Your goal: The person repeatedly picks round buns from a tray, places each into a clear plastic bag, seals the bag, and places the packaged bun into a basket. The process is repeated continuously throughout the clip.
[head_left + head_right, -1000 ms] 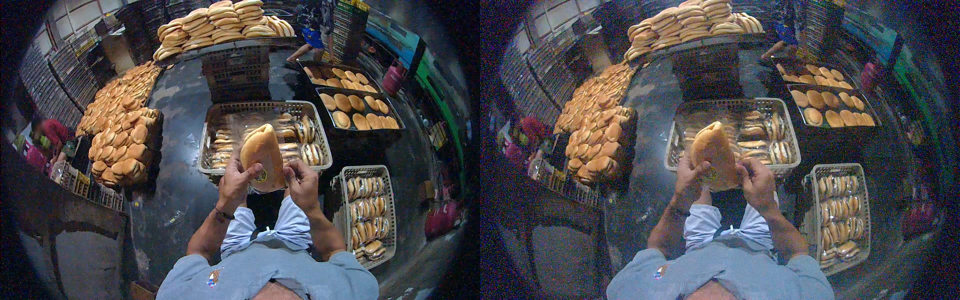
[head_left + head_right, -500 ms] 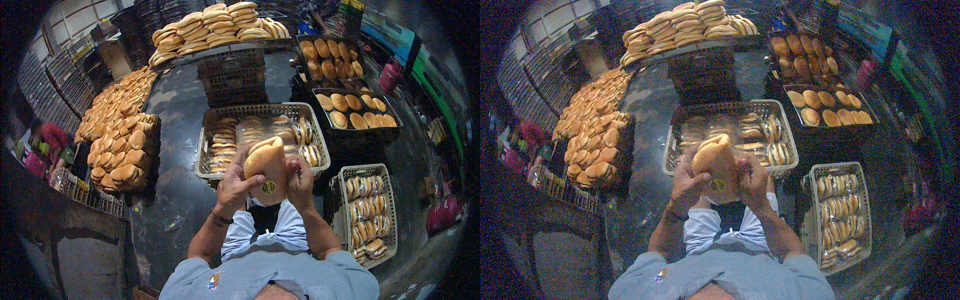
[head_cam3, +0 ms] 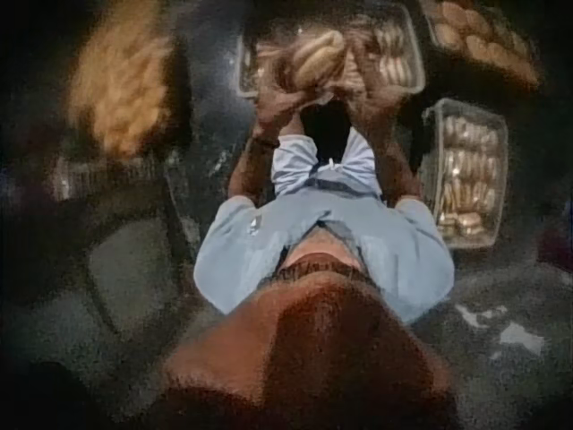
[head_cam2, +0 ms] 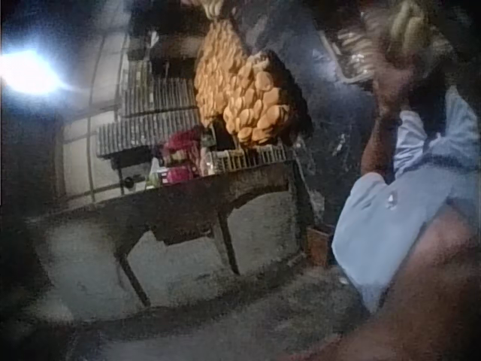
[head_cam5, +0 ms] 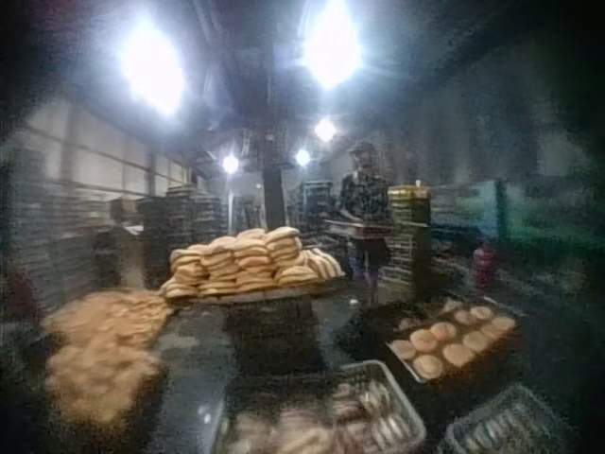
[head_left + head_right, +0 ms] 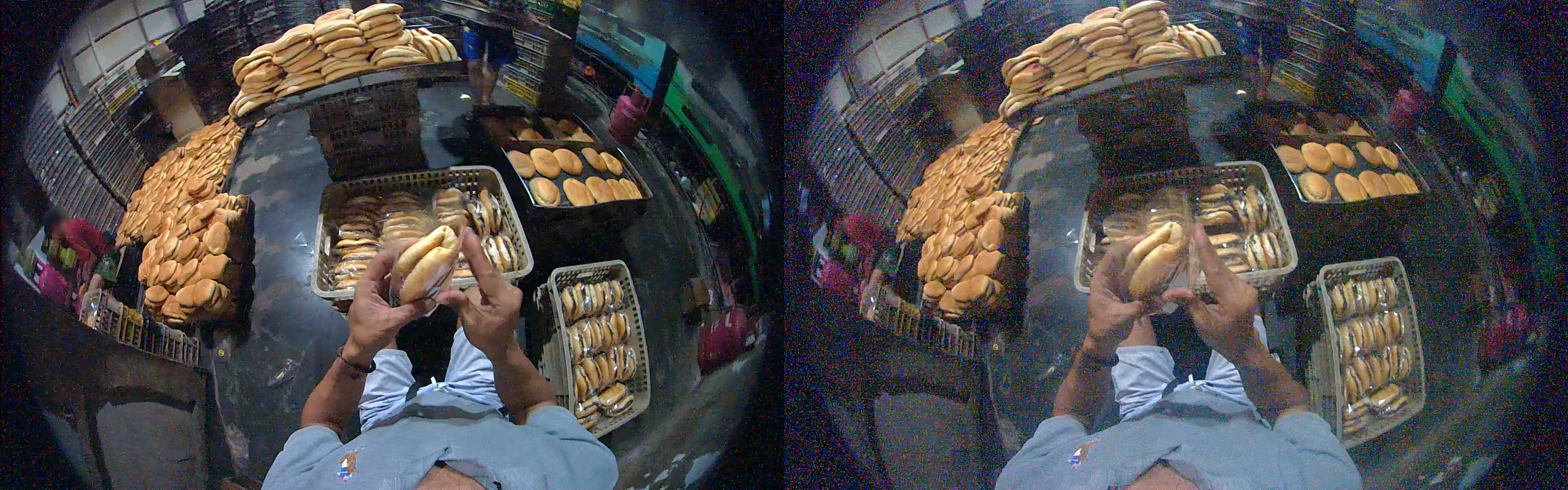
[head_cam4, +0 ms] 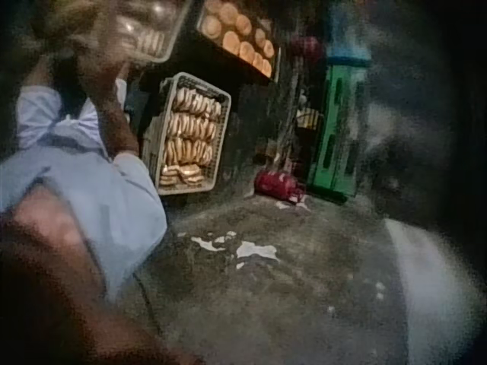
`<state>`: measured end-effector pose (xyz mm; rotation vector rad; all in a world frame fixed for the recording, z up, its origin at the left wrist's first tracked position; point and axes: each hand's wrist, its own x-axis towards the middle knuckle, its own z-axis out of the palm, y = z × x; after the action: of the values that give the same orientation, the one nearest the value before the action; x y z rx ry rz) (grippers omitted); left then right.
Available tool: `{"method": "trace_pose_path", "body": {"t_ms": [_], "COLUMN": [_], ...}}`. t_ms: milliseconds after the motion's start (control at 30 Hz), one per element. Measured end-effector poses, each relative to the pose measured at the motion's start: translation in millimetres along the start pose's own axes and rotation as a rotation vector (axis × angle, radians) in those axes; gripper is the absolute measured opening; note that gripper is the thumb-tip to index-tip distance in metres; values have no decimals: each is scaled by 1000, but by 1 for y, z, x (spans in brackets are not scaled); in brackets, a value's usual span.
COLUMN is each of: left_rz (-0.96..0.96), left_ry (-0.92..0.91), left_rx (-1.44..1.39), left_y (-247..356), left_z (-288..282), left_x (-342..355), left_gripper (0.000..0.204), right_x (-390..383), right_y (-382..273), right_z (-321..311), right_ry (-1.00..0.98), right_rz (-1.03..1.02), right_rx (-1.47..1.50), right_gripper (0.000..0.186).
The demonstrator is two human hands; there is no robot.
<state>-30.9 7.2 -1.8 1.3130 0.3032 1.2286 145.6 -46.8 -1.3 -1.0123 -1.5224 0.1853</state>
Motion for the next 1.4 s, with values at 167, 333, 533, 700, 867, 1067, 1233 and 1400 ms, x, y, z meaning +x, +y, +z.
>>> {"method": "trace_pose_path", "body": {"t_ms": [167, 333, 533, 700, 867, 1067, 1233, 1400], "left_rz": [-96, -28, -139, -118, -54, -362, -467, -416], "left_ry": [-59, -235, -398, -542, -540, 38, 88, -46], "left_rx": [109, 190, 103, 136, 158, -253, 37, 54], "left_y": [-3, -4, 3, 0, -6, -11, -14, -16], "left_z": [3, -11, -17, -23, -22, -8, -12, -16], "left_x": [-5, 3, 10, 16, 15, -4, -7, -9], "left_gripper": [82, 81, 74, 72, 69, 32, 27, 23], "right_x": [6, 8, 11, 13, 18, 9, 14, 6], "right_y": [5, 5, -7, -11, -7, 7, 4, 6], "right_z": [-5, -17, -28, -33, -36, -34, -36, -39], "right_ry": [-40, -119, -203, -273, -313, -300, -419, -512], "right_rz": [-20, -7, 46, 74, 71, 336, 244, 118], "right_rx": [98, 90, 75, 98, 127, 185, 183, 170], "right_gripper": [89, 85, 69, 56, 43, 41, 37, 35]}}
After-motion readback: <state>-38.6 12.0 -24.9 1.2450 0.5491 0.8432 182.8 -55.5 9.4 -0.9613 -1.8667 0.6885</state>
